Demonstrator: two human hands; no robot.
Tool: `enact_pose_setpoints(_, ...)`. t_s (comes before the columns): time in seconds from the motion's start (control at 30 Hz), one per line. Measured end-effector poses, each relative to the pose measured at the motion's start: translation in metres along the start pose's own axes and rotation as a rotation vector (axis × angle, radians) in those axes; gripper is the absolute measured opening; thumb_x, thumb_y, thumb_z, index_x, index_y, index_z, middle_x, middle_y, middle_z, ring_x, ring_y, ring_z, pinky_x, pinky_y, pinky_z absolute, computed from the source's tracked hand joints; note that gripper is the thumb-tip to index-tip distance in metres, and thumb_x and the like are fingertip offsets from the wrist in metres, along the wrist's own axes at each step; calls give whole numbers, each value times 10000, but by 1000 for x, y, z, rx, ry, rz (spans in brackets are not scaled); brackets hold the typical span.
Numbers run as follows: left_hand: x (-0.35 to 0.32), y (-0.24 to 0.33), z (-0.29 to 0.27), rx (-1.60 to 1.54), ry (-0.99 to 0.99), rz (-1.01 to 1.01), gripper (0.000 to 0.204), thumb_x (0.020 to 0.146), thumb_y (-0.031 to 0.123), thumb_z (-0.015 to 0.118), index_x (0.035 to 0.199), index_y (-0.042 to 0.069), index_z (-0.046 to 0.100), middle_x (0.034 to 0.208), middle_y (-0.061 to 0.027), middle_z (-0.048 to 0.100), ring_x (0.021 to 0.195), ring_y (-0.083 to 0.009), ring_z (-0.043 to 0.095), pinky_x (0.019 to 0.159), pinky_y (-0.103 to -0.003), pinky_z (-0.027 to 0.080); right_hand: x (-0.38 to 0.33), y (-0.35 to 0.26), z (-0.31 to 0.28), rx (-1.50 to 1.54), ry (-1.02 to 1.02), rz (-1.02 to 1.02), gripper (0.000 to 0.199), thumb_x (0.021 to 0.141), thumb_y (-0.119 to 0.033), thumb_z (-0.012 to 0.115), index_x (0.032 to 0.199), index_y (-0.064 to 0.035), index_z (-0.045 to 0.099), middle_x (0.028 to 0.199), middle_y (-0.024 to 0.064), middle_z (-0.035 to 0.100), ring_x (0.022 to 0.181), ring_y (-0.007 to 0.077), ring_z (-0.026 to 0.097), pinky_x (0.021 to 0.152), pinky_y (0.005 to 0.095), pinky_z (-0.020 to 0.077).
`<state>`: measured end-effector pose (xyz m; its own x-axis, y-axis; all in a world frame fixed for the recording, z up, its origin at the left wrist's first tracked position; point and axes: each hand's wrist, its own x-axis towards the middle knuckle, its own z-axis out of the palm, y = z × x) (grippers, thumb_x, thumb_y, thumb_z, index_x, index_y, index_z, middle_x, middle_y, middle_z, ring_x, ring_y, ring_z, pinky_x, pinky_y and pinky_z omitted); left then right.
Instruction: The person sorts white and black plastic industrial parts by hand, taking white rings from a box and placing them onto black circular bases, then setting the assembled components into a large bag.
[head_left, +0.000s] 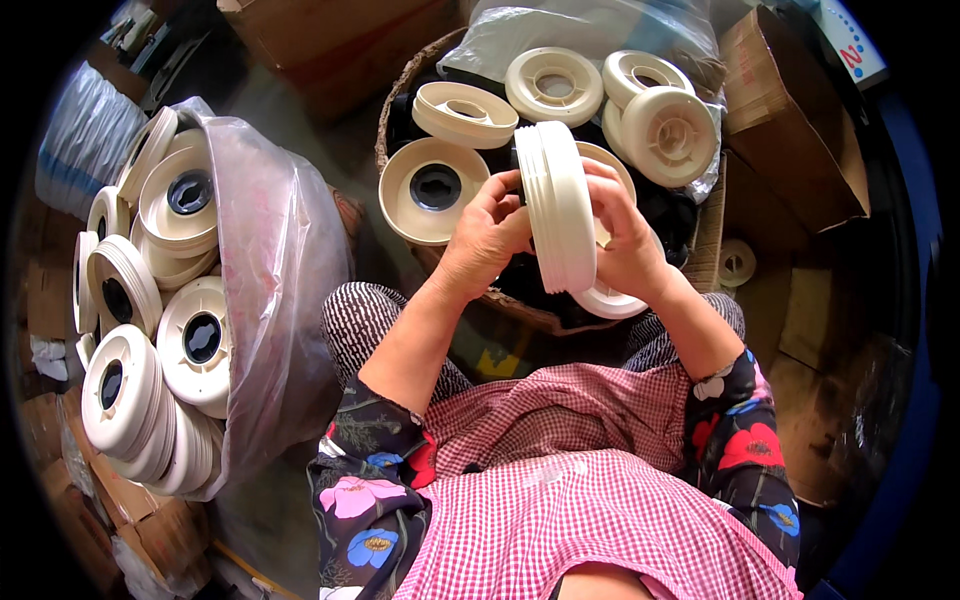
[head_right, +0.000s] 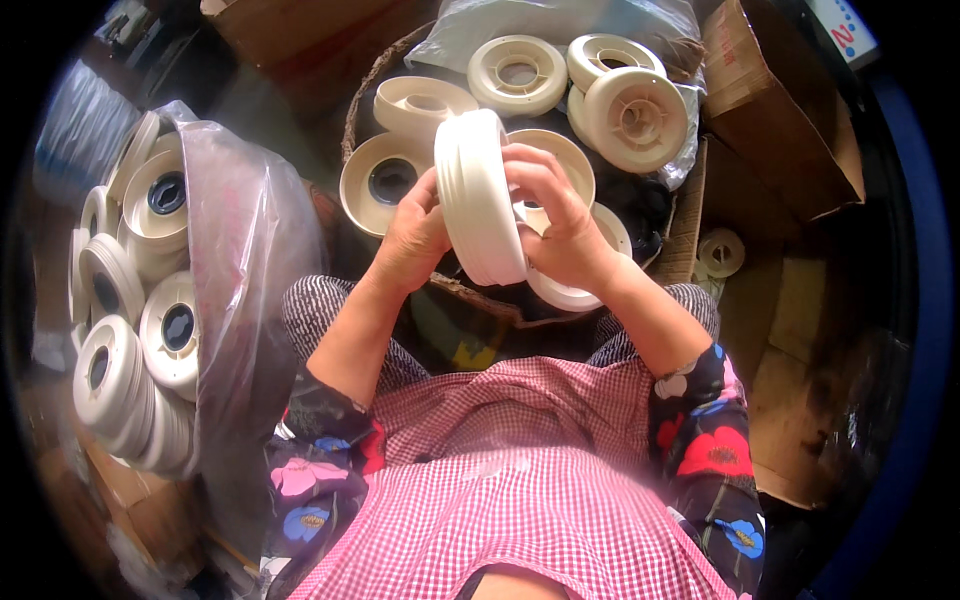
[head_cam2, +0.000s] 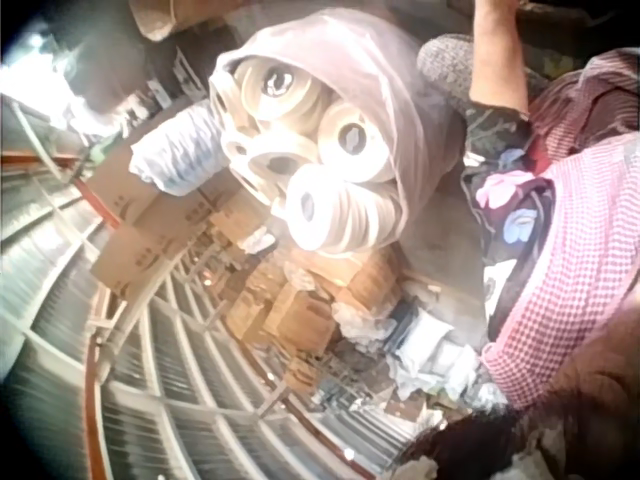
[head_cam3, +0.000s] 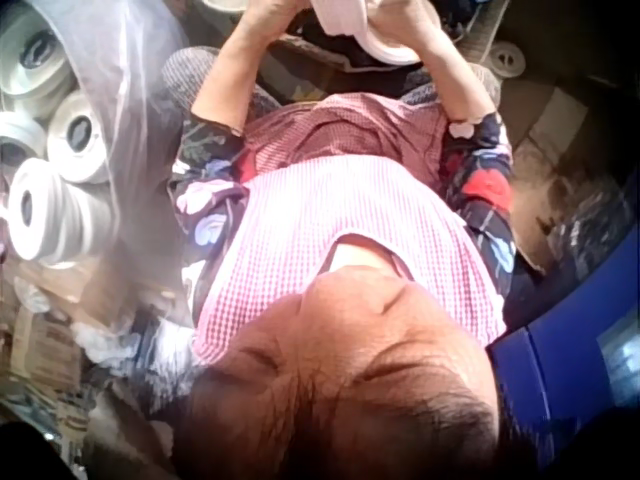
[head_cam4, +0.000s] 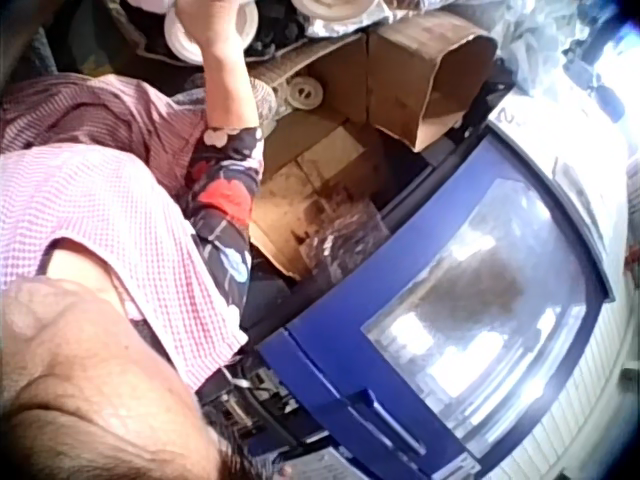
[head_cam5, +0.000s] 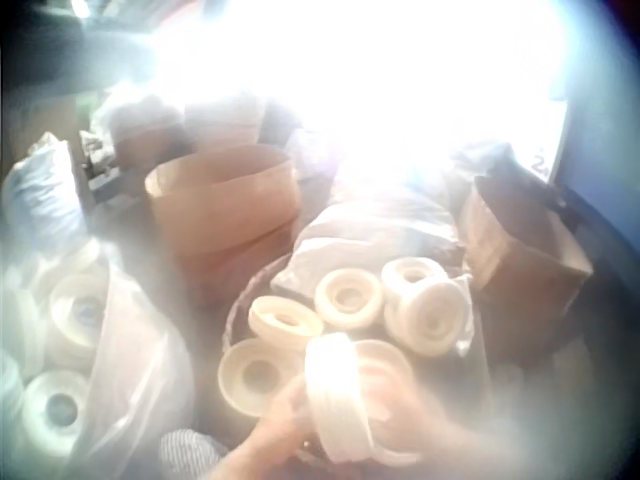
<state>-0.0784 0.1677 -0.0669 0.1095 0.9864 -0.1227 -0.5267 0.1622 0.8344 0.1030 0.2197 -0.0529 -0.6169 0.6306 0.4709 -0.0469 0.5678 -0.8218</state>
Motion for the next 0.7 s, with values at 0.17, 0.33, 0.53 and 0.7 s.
enact_pose_setpoints(0.17, 1, -1, 3, 362, -43, 42, 616, 840, 230, 696, 1314, 1, 376, 1027, -66, 553, 878, -119, 597, 680, -261, 546, -3, 8, -20, 685, -93, 765, 491, 854, -137, 629, 1294, 1, 457, 1071, 115, 627, 917, 154, 632, 712, 261, 530)
enact_pose_setpoints(0.33, -2, 10, -12, 457, 22, 114, 541, 873, 252, 645, 1289, -6, 415, 1043, -68, 567, 863, -115, 597, 716, -242, 528, 15, -1, -47, 223, -249, 944, 511, 967, -402, 462, 724, 2, 659, 522, 40, 533, 390, 101, 469, 412, 228, 399)
enact_pose_setpoints(0.53, -7, 42, -14, 698, 267, 371, 391, 867, 189, 614, 1168, -43, 519, 948, -89, 633, 850, -121, 608, 747, -257, 499, 20, 29, -70, -811, 176, 467, 303, 889, -302, 583, 945, -11, 648, 919, 219, 658, 872, 362, 634, 775, 427, 488)
enact_pose_setpoints(0.7, 21, 50, -46, 1531, 413, 178, 625, 778, 433, 655, 1199, -16, 549, 1136, -234, 578, 1049, -353, 584, 905, -418, 464, 14, 55, -71, -931, -167, 843, 462, 859, -365, 597, 1118, 17, 590, 1049, 251, 635, 1008, 383, 606, 892, 431, 462)
